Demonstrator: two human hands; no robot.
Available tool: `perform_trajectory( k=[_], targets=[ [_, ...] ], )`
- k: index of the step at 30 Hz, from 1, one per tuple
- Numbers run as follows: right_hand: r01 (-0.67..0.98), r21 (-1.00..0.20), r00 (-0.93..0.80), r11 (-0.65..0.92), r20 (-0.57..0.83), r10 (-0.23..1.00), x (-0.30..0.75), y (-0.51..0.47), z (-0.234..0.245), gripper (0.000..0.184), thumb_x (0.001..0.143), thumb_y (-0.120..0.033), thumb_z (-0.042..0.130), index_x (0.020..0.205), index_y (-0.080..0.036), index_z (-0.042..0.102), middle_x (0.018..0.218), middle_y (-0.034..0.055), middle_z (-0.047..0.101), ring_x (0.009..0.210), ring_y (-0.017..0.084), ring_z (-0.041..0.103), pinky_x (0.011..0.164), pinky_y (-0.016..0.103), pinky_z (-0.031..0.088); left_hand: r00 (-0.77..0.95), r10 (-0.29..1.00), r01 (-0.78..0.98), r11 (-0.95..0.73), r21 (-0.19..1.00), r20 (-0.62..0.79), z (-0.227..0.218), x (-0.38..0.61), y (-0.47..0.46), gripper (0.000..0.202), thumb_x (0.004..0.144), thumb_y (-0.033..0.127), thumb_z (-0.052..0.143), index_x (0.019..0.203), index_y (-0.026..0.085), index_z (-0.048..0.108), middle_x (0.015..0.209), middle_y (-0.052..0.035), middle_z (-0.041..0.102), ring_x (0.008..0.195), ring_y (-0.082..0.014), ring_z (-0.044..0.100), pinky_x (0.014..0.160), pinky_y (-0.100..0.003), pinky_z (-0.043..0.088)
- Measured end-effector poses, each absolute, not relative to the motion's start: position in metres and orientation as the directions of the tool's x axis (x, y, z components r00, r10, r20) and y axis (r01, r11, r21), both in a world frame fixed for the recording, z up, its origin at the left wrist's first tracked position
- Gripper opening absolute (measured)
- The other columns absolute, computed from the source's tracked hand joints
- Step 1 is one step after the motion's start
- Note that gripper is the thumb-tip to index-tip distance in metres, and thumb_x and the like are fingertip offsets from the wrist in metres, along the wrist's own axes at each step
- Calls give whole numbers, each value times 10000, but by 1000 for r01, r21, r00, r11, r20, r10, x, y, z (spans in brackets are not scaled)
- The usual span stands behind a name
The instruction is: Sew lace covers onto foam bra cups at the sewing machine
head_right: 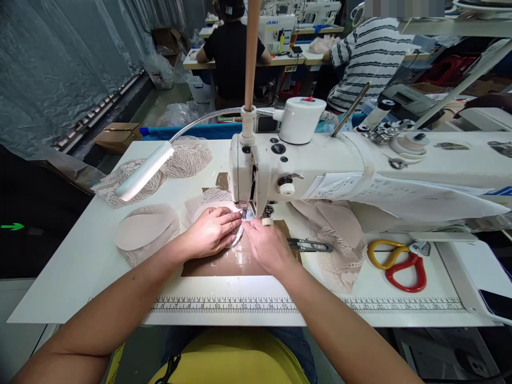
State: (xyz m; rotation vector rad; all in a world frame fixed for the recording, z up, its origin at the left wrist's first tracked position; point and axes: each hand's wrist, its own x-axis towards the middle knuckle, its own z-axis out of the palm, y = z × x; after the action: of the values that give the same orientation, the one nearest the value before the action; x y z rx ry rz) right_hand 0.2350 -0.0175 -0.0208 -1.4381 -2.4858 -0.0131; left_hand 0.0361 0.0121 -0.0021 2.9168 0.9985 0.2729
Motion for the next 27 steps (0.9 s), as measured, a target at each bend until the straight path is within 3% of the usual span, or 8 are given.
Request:
perform_trajectory(
  k=[9, 21, 27],
  targets=[
    [767, -147, -579, 625, 261, 772, 239, -21, -19, 334, 881, -79, 396, 1026, -168, 683, 841, 67, 624, 714, 170, 500, 644, 289, 350, 796, 561, 526, -827, 199, 227, -7, 30, 11, 330, 969, 276, 387, 1190, 149, 597, 1254, -105, 615, 1138, -242, 500, 871, -379, 397],
    [854, -91, -475, 513, 270, 838, 237, -16, -26, 370, 855, -81, 423, 1105, -173, 680, 837, 68, 641, 690, 177, 506, 571, 291, 327, 757, 618, 599, -786, 153, 209, -9, 34, 9, 319, 954, 268, 400, 1171, 156, 606, 1287, -84, 592, 1075, -244, 512, 843, -389, 405],
    [844, -222, -417, 488, 302, 857, 241, -18, -25, 387, 850, -66, 405, 1114, -165, 670, 927, 69, 671, 763, 177, 561, 650, 278, 409, 754, 616, 584, -787, 198, 226, -3, 28, 9, 314, 953, 295, 406, 1142, 163, 619, 1272, -103, 595, 1121, -253, 507, 897, -403, 421]
  ],
)
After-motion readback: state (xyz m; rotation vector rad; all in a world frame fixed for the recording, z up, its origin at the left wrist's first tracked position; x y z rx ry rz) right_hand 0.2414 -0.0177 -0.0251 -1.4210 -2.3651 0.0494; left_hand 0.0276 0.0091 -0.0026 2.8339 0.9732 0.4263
